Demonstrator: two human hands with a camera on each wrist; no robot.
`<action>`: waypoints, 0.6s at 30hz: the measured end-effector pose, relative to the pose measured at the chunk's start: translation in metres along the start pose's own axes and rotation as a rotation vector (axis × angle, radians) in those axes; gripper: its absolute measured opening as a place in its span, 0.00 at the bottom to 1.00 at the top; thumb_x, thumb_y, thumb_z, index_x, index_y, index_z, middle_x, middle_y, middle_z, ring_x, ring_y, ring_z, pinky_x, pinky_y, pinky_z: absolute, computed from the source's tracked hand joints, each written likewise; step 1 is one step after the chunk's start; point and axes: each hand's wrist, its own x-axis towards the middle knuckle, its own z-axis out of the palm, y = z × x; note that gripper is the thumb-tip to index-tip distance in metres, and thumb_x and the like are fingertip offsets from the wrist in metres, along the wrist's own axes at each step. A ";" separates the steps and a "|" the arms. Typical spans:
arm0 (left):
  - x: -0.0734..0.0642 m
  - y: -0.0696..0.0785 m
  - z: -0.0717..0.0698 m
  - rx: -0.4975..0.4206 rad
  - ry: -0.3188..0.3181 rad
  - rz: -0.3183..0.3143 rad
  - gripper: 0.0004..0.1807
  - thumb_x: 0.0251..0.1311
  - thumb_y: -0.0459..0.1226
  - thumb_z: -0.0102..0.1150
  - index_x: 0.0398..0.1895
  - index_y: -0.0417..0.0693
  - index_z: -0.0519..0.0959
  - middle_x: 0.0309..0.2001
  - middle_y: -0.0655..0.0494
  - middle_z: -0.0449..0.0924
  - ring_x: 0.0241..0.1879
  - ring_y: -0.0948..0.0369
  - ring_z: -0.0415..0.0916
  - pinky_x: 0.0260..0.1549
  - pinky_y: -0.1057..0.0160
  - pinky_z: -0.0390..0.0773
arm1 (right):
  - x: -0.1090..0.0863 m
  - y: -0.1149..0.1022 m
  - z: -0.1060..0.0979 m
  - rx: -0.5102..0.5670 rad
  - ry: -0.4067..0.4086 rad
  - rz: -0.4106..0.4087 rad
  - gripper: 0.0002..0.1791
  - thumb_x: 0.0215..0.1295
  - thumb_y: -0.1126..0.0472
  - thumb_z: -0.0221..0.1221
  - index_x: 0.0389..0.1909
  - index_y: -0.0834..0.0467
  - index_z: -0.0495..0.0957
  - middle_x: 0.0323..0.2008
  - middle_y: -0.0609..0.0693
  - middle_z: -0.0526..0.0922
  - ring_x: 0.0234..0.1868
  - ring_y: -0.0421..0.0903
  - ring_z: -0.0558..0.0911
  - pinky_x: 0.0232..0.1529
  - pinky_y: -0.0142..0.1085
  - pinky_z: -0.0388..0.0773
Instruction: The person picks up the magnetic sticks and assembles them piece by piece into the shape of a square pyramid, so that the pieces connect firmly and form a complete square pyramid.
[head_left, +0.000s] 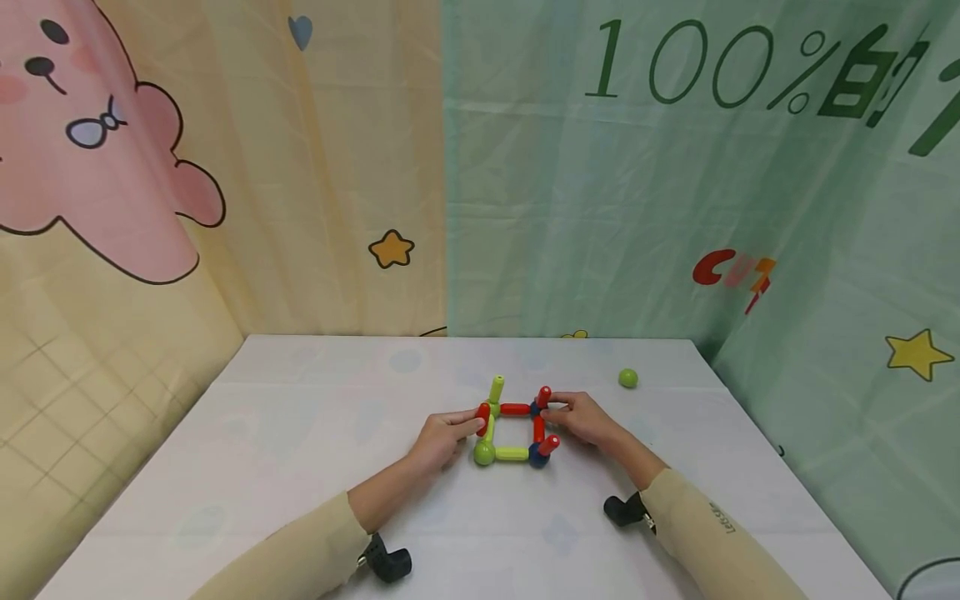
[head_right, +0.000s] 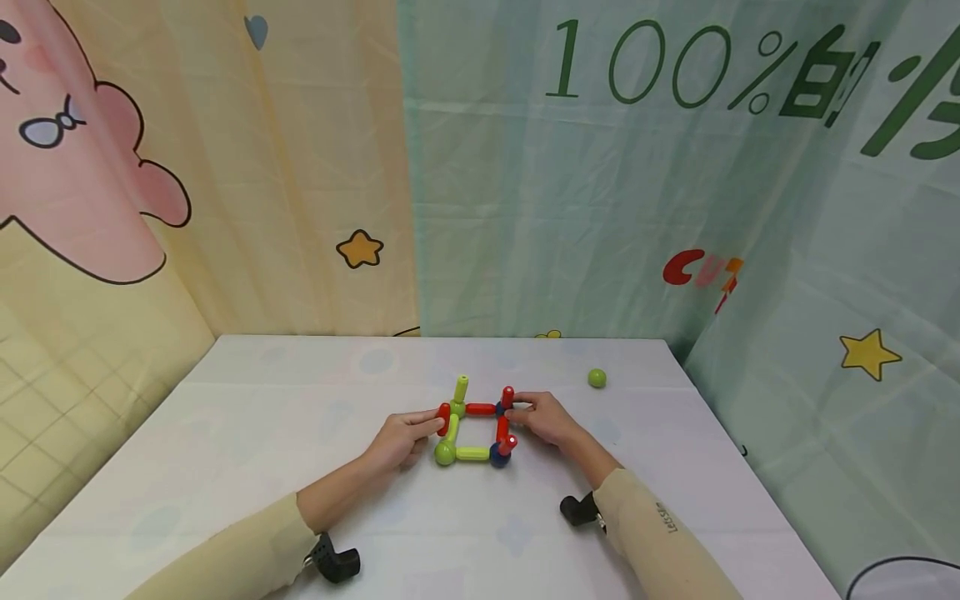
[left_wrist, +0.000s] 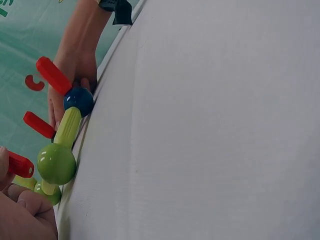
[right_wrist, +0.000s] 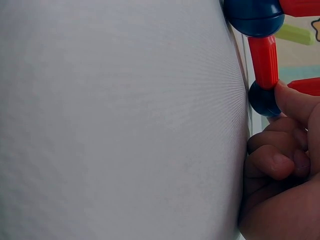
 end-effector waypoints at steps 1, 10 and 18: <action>-0.002 -0.001 0.001 -0.011 -0.015 0.002 0.23 0.65 0.40 0.65 0.62 0.43 0.80 0.20 0.62 0.62 0.15 0.66 0.51 0.14 0.70 0.53 | 0.000 0.000 0.000 -0.001 0.000 0.001 0.24 0.67 0.54 0.64 0.63 0.53 0.79 0.18 0.45 0.66 0.18 0.43 0.63 0.22 0.33 0.59; -0.013 -0.005 0.000 -0.040 -0.078 -0.005 0.25 0.65 0.41 0.65 0.64 0.42 0.78 0.20 0.62 0.60 0.16 0.65 0.50 0.15 0.70 0.51 | 0.002 -0.002 0.002 -0.014 0.004 0.008 0.23 0.66 0.54 0.64 0.63 0.51 0.79 0.19 0.45 0.66 0.18 0.44 0.63 0.20 0.33 0.59; -0.015 -0.008 -0.002 -0.024 -0.103 -0.008 0.26 0.64 0.42 0.66 0.64 0.44 0.78 0.21 0.61 0.61 0.16 0.65 0.51 0.15 0.70 0.53 | 0.000 0.000 0.000 -0.051 0.004 0.000 0.27 0.66 0.52 0.64 0.65 0.53 0.77 0.27 0.48 0.74 0.27 0.46 0.70 0.28 0.35 0.63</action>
